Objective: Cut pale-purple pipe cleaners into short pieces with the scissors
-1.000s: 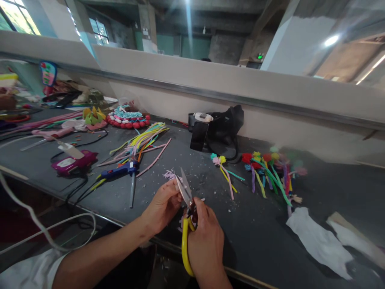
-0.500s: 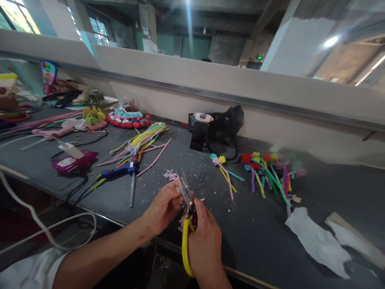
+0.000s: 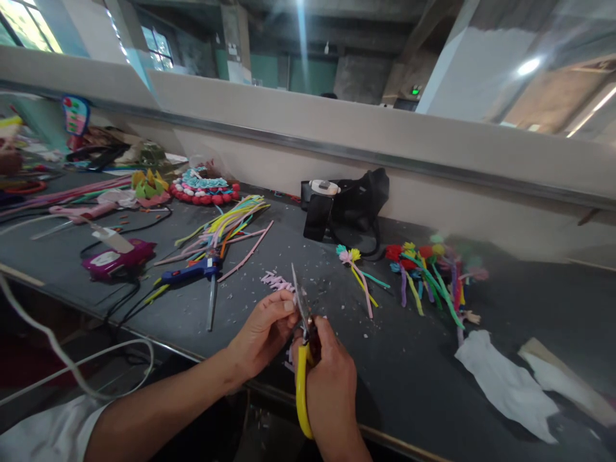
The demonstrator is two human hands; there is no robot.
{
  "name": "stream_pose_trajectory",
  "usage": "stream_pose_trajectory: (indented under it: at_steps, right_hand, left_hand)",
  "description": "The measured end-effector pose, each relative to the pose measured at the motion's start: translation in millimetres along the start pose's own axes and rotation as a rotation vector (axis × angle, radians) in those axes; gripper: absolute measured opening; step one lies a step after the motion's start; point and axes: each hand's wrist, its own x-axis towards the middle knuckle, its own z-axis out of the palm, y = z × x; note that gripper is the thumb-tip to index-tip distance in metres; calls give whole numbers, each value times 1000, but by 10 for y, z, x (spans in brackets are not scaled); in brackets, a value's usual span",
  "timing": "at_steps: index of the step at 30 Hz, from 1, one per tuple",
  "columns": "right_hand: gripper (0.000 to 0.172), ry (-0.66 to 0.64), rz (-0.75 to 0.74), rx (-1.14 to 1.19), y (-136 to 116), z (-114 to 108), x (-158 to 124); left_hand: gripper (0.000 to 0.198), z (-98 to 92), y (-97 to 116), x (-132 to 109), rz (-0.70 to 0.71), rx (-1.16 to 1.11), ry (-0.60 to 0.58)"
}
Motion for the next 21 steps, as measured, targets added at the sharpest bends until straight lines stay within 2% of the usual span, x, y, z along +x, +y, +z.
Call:
stream_pose_trajectory:
  at_steps: [3,6,9,13,17,21]
  right_hand:
    - [26,123,-29,-30,31,23,17]
    - [34,274,-63,-22,33,29,39]
    - [35,307,-50,21,7,3,54]
    - [28,324,-22,55,-7,-30,67]
    - [25,343,4,61,11,-54,105]
    - [28,436,134,118,38,-101,175]
  left_hand:
    - [12,-13,7,10,13,59,23]
    - [10,-33,3,18,74,262,83]
    - [7,-44,-15,8,178,585,95]
    - [7,-30,-41,-38,311,998,7]
    - [8,-1,-40,-72,325,1067,-25]
    - [7,10,-16,-63,286,1055,-7]
